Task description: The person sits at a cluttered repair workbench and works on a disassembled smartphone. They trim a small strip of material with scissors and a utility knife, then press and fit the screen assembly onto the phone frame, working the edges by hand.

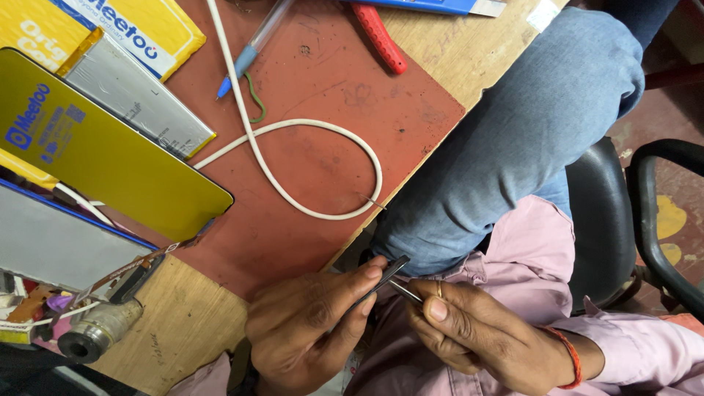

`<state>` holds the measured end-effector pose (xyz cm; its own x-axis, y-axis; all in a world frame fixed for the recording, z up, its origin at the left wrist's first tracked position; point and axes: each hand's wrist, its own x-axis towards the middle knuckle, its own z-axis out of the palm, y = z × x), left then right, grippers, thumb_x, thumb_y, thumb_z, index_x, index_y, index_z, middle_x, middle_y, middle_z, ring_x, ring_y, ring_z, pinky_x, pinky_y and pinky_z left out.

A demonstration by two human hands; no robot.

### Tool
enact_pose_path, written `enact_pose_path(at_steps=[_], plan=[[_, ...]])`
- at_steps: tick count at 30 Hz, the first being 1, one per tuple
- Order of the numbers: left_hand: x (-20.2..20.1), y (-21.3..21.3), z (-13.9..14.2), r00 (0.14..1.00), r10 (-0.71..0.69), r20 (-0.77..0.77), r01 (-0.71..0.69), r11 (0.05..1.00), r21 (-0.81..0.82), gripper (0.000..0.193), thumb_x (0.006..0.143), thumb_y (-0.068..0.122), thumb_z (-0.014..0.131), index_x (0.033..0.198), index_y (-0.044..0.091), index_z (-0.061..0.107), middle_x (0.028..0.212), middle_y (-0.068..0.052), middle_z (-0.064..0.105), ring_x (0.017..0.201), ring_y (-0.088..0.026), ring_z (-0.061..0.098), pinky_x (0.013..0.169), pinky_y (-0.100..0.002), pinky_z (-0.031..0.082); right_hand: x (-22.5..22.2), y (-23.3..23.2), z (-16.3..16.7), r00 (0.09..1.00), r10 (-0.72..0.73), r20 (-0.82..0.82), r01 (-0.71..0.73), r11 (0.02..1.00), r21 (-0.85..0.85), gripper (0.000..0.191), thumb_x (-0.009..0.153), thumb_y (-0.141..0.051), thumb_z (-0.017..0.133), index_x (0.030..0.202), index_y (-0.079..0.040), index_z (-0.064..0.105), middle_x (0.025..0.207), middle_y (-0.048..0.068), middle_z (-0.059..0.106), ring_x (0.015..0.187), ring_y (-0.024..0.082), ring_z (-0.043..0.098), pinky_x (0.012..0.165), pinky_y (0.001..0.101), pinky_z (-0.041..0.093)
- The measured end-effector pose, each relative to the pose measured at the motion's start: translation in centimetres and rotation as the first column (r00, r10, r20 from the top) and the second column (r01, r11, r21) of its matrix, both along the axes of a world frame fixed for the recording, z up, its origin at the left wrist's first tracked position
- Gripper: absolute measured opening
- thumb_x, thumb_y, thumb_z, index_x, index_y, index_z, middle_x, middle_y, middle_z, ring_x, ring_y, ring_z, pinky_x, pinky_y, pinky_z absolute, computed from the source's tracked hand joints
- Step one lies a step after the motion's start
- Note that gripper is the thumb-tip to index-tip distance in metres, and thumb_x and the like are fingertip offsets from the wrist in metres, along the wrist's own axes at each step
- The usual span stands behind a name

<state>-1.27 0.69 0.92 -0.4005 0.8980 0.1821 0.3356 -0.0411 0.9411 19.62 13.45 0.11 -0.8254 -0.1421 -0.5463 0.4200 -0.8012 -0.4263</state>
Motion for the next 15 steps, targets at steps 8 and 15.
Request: enact_pose_path(at_steps=[8,15], plan=[[-0.06,0.05,0.00,1.000,-0.002,-0.013,0.002,1.000,0.003,0.032,0.092,-0.006,0.074,0.123,-0.004,0.068,0.108,-0.015,0.078,0.086,-0.018,0.081,0.072,-0.027,0.066,-0.13,-0.15,0.09,1.000,-0.014,0.009,0.014,1.000,-0.009,0.047,0.111,-0.040,0.035,0.105,0.002,0.054,0.070,-0.001,0.043,0.053,0.007,0.037,0.048,0.0234,0.034],[-0.05,0.00,-0.03,1.000,-0.005,-0.011,0.005,1.000,-0.001,0.032,0.091,-0.006,0.074,0.122,-0.005,0.068,0.108,-0.015,0.078,0.083,-0.017,0.080,0.069,-0.026,0.065,-0.26,-0.24,0.15,1.000,-0.021,-0.011,0.022,1.000,0.013,0.047,0.112,-0.040,0.034,0.102,0.002,0.053,0.070,-0.001,0.043,0.053,0.007,0.037,0.048,0.0233,0.034]])
